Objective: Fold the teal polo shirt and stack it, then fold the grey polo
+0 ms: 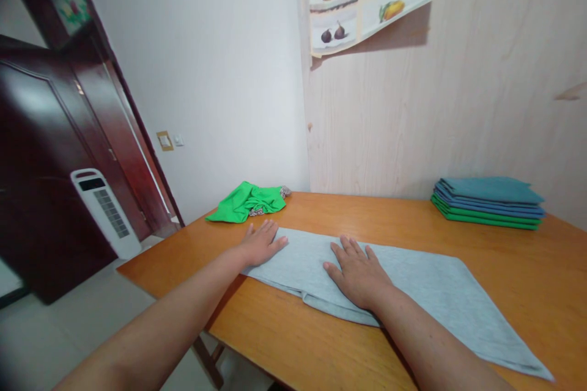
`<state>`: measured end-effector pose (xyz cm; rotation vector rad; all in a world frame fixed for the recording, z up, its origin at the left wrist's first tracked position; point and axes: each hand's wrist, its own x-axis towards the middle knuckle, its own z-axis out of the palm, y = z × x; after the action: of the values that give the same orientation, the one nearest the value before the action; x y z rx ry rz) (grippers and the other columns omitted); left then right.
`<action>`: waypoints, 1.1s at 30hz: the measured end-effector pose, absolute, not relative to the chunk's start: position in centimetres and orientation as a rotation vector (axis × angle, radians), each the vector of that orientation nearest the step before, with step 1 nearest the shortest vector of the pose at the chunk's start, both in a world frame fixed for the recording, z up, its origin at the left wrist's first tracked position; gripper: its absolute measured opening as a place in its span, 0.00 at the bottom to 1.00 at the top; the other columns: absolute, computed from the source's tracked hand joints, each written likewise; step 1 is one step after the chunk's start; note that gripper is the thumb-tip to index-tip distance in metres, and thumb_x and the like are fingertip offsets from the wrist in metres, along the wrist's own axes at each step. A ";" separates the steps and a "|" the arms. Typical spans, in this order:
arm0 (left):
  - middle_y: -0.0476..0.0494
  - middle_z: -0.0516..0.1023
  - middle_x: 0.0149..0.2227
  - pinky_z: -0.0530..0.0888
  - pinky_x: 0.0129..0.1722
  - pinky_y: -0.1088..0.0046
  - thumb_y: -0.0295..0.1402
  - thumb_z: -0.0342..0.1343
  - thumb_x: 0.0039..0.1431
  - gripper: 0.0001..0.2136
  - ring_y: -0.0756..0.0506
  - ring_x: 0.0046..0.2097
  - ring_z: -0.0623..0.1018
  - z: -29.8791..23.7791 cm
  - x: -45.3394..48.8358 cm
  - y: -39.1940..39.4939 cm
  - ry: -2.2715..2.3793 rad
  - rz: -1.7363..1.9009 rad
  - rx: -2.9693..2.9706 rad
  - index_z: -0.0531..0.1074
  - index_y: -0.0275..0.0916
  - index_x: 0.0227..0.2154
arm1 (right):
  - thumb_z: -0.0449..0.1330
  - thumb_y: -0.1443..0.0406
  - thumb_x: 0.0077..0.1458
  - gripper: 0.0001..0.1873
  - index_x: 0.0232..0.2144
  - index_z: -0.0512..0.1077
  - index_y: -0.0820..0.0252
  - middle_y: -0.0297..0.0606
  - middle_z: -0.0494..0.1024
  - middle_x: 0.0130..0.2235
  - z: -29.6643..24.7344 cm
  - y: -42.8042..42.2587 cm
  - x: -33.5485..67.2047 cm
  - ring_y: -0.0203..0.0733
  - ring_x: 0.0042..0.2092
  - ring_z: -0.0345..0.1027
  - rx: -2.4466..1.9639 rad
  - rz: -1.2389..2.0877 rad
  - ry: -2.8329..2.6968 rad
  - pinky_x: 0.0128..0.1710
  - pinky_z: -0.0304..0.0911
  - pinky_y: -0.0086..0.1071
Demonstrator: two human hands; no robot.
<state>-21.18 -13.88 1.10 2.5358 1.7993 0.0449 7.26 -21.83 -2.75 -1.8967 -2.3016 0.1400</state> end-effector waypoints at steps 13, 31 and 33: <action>0.38 0.41 0.73 0.44 0.67 0.47 0.65 0.30 0.62 0.42 0.38 0.72 0.42 -0.5 -19.7 -17.4 1.519 0.016 2.675 0.46 0.41 0.70 | 0.36 0.41 0.64 0.42 0.70 0.52 0.57 0.47 0.42 0.72 -1.9 -22.2 7.1 0.54 0.72 0.34 -1.922 0.167 -2.305 0.68 0.34 0.54; 0.42 0.43 0.72 0.42 0.68 0.49 0.62 0.29 0.64 0.38 0.38 0.72 0.42 -0.5 -17.2 -20.0 1.359 0.079 2.709 0.47 0.46 0.70 | 0.36 0.41 0.64 0.42 0.70 0.51 0.58 0.48 0.41 0.72 -1.9 -22.3 7.0 0.54 0.72 0.32 -1.891 0.187 -2.302 0.68 0.33 0.54; 0.42 0.44 0.72 0.42 0.68 0.49 0.62 0.29 0.64 0.38 0.37 0.72 0.42 -0.4 -17.2 -20.1 1.362 0.078 2.709 0.47 0.46 0.70 | 0.36 0.40 0.63 0.43 0.70 0.50 0.58 0.48 0.42 0.72 -1.9 -22.3 7.1 0.53 0.72 0.32 -1.879 0.208 -2.306 0.68 0.33 0.54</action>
<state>-17.20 -20.14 -0.44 2.7092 1.3620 0.0779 7.13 -22.29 -1.87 -1.8789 -2.3056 0.2076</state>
